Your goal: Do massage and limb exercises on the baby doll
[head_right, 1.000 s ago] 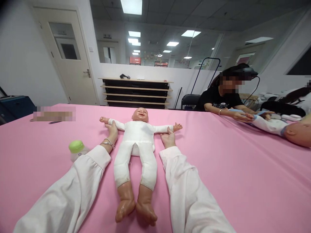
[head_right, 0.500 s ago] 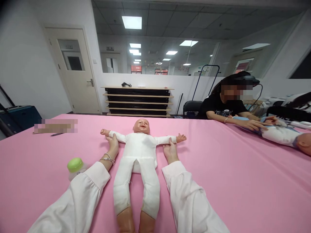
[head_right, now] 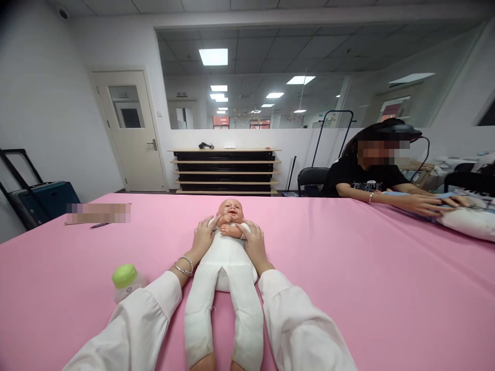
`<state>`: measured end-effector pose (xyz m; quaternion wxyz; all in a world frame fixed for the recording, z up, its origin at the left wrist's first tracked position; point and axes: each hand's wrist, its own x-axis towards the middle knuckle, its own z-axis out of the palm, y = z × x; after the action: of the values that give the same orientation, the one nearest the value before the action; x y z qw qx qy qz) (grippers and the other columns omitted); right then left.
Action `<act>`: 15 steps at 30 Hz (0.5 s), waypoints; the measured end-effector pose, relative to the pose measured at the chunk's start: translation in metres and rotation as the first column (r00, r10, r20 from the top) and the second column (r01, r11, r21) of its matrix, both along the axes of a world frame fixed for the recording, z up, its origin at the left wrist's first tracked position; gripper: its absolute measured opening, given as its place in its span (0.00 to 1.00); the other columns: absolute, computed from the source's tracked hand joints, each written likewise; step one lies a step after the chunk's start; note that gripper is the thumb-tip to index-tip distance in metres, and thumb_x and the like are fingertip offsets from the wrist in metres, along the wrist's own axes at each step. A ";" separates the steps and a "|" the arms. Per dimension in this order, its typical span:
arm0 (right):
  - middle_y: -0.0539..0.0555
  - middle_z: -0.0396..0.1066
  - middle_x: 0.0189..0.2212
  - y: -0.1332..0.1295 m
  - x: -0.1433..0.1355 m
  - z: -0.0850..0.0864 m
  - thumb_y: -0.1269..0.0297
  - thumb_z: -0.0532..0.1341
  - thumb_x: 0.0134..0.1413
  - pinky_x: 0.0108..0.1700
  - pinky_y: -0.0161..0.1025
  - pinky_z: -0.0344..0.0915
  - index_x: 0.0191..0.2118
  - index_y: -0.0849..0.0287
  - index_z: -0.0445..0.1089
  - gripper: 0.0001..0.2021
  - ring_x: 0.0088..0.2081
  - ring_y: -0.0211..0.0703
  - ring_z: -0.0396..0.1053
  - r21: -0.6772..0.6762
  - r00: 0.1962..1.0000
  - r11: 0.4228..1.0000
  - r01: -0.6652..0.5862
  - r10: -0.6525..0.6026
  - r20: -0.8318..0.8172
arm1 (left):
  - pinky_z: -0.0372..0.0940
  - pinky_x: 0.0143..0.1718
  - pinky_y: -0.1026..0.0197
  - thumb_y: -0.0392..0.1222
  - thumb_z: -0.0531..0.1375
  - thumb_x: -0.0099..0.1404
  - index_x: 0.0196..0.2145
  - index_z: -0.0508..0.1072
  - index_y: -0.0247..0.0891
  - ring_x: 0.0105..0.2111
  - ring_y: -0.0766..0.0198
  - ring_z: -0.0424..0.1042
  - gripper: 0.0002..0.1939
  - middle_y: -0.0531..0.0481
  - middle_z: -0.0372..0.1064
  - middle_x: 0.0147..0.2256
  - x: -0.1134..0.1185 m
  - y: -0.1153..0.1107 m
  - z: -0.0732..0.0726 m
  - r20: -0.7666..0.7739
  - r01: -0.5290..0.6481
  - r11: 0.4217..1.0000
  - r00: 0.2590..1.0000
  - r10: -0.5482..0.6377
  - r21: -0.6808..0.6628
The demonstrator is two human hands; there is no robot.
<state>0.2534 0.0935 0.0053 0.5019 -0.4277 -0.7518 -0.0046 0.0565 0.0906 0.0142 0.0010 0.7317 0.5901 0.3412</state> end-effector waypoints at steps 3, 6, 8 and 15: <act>0.55 0.67 0.47 -0.001 0.000 0.002 0.71 0.50 0.52 0.52 0.48 0.55 0.48 0.52 0.70 0.20 0.49 0.47 0.60 0.007 0.999 1.000 0.026 -0.027 0.043 | 0.59 0.48 0.50 0.29 0.48 0.61 0.60 0.55 0.55 0.52 0.54 0.56 0.32 0.49 0.56 0.57 0.000 -0.001 0.002 -0.015 0.006 1.000 1.000 -0.006 0.000; 0.55 0.66 0.47 -0.001 0.001 0.002 0.70 0.49 0.54 0.51 0.48 0.55 0.49 0.52 0.69 0.20 0.49 0.47 0.60 0.002 0.996 0.999 0.046 -0.046 0.073 | 0.58 0.49 0.52 0.29 0.48 0.60 0.60 0.56 0.53 0.52 0.55 0.56 0.33 0.49 0.56 0.57 -0.001 0.000 0.002 -0.014 0.010 1.000 1.000 -0.010 -0.001; 0.55 0.66 0.47 -0.001 0.002 0.002 0.70 0.50 0.54 0.51 0.48 0.55 0.50 0.51 0.68 0.20 0.49 0.47 0.60 0.008 0.996 0.999 0.048 -0.049 0.077 | 0.58 0.50 0.52 0.29 0.48 0.59 0.60 0.56 0.52 0.53 0.56 0.56 0.33 0.49 0.57 0.56 -0.001 0.000 0.003 -0.015 0.014 1.000 1.000 -0.014 0.008; 0.55 0.65 0.47 0.005 0.013 -0.007 0.73 0.52 0.47 0.53 0.48 0.56 0.52 0.54 0.64 0.24 0.49 0.46 0.60 -0.069 0.974 0.997 0.047 -0.061 -0.217 | 0.56 0.53 0.52 0.29 0.49 0.58 0.60 0.56 0.47 0.53 0.55 0.56 0.33 0.47 0.57 0.56 -0.004 0.001 -0.005 0.107 0.027 1.000 0.994 -0.028 0.011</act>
<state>0.2668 0.0982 -0.0021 0.5676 -0.4616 -0.6798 0.0525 0.0526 0.0920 0.0095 0.0337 0.7204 0.5775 0.3827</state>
